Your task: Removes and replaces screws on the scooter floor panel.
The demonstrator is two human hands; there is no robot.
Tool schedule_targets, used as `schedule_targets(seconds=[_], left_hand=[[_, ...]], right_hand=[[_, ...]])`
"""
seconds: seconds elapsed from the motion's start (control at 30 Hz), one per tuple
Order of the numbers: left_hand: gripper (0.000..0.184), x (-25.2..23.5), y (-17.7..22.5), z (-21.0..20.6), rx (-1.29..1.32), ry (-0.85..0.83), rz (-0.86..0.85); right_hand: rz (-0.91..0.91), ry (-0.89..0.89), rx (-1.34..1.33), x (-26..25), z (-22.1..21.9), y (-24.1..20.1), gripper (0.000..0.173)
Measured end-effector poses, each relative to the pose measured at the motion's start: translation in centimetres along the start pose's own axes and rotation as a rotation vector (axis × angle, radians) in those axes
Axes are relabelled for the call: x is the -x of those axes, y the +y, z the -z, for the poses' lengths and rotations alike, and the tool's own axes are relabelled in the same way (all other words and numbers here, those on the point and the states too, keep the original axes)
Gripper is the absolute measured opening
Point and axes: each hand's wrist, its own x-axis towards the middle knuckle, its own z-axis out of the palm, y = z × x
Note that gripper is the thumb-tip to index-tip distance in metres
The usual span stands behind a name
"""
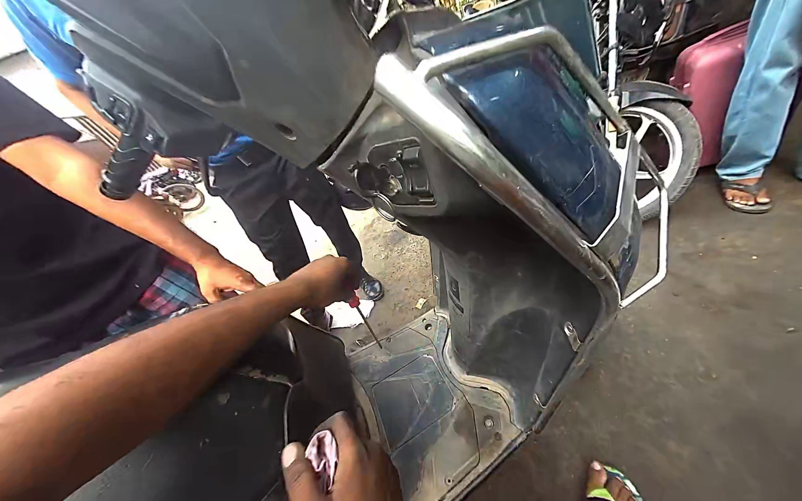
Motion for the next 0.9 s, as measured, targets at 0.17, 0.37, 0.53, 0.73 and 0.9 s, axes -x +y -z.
schedule_targets(seconds=[0.17, 0.37, 0.53, 0.73, 0.9], left_hand=[[0.013, -0.2, -1.3, 0.8, 0.034, -0.046, 0.001], [0.005, -1.6, -4.3, 1.3, 0.044, -0.094, -0.067], [0.007, -3.1, -4.4, 0.8, 0.016, -0.082, -0.086], [0.007, -3.4, -3.5, 0.6, -0.022, -0.057, -0.068], [0.007, -3.7, -3.2, 0.0, -0.001, -0.045, -0.049]], right_hand=[[0.222, 0.003, 0.323, -0.6, -0.9, 0.2, 0.045], [0.304, -0.011, 0.385, -0.7, -1.0, 0.3, 0.027], [0.295, -0.149, 0.534, 0.5, 0.8, -0.3, 0.035], [0.265, -0.279, 0.596, 0.2, 3.2, -0.3, 0.035], [0.287, -0.293, 0.574, 0.6, 3.7, -0.1, 0.030]])
